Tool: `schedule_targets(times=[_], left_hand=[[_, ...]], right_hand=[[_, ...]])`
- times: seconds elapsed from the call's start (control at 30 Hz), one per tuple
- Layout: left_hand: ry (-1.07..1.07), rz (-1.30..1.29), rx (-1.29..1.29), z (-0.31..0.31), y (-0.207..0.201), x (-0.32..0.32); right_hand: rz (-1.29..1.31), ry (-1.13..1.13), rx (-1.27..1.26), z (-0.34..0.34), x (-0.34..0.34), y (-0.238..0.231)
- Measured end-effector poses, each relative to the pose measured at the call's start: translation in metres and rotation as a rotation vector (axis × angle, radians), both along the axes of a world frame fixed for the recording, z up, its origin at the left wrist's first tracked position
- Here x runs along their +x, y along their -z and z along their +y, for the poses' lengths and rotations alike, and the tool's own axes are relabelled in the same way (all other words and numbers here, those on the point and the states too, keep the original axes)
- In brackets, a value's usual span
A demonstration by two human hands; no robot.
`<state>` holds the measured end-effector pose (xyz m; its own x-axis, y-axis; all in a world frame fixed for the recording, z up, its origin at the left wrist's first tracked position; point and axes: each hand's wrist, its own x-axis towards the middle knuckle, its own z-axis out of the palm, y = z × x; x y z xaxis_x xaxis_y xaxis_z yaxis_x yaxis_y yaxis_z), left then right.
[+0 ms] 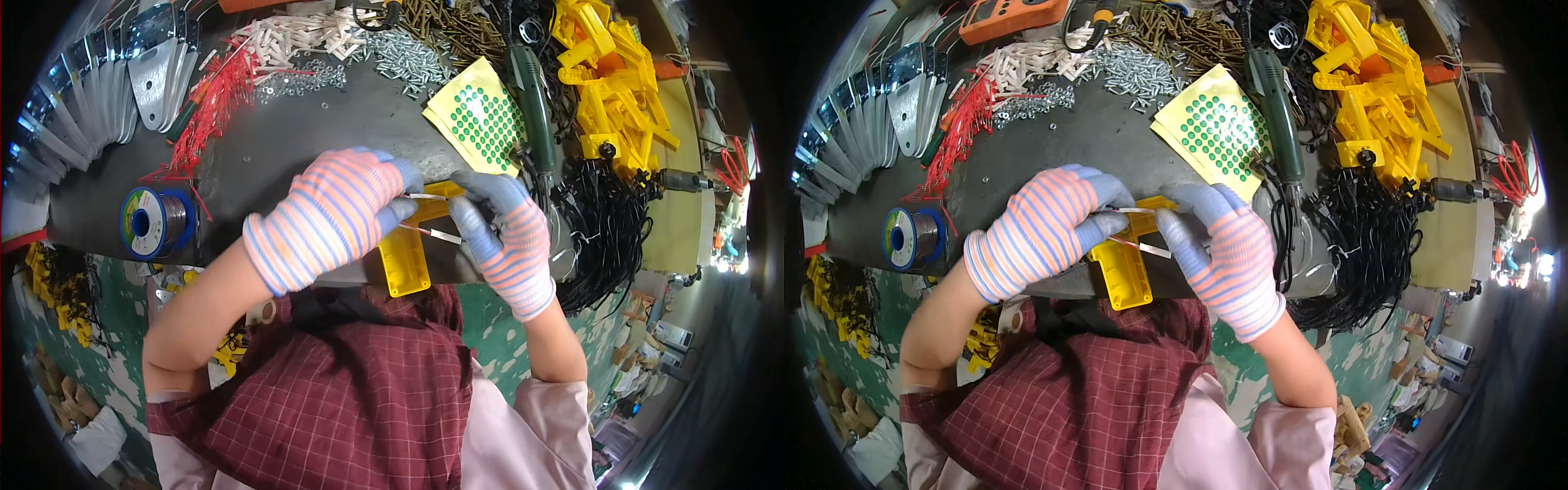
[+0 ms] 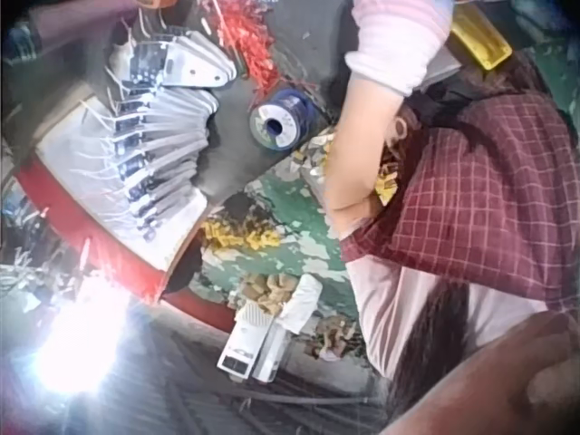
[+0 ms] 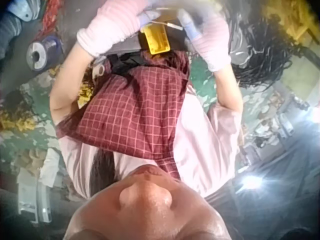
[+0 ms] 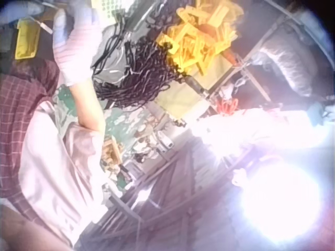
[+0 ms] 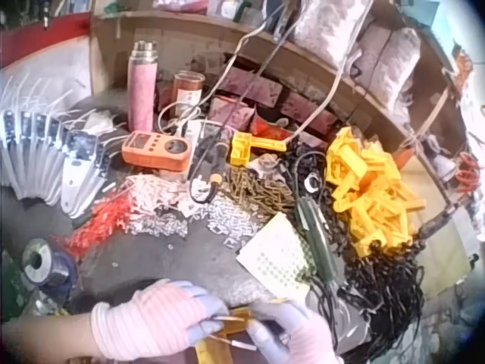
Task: Soldering wires and assembling components into a yellow plastic housing.
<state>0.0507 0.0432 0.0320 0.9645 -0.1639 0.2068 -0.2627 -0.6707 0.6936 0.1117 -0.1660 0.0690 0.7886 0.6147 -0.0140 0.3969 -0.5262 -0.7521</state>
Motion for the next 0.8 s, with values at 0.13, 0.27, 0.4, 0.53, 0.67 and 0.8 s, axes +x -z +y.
schedule_targets(times=[0.13,0.27,0.4,0.53,0.67,0.8], left_hand=[[0.095,0.513,-0.154,0.013,-0.018,0.021],[0.115,0.497,-0.309,0.019,-0.005,0.023],[0.098,0.461,-0.395,0.017,-0.004,0.016],[0.033,0.076,-0.116,0.013,-0.005,0.001],[-0.092,-0.023,0.022,0.006,0.004,-0.006],[-0.207,-0.023,-0.040,-0.002,0.015,-0.007]], right_hand=[[-0.672,-0.208,-0.060,0.018,-0.019,-0.019],[-0.670,-0.151,-0.116,0.028,-0.032,0.011],[-0.604,-0.100,-0.196,0.028,-0.038,0.018],[-0.591,-0.016,-0.184,0.031,-0.038,0.014],[-0.591,0.041,-0.172,0.018,-0.034,0.024],[-0.657,0.068,-0.233,0.023,-0.035,0.025]])
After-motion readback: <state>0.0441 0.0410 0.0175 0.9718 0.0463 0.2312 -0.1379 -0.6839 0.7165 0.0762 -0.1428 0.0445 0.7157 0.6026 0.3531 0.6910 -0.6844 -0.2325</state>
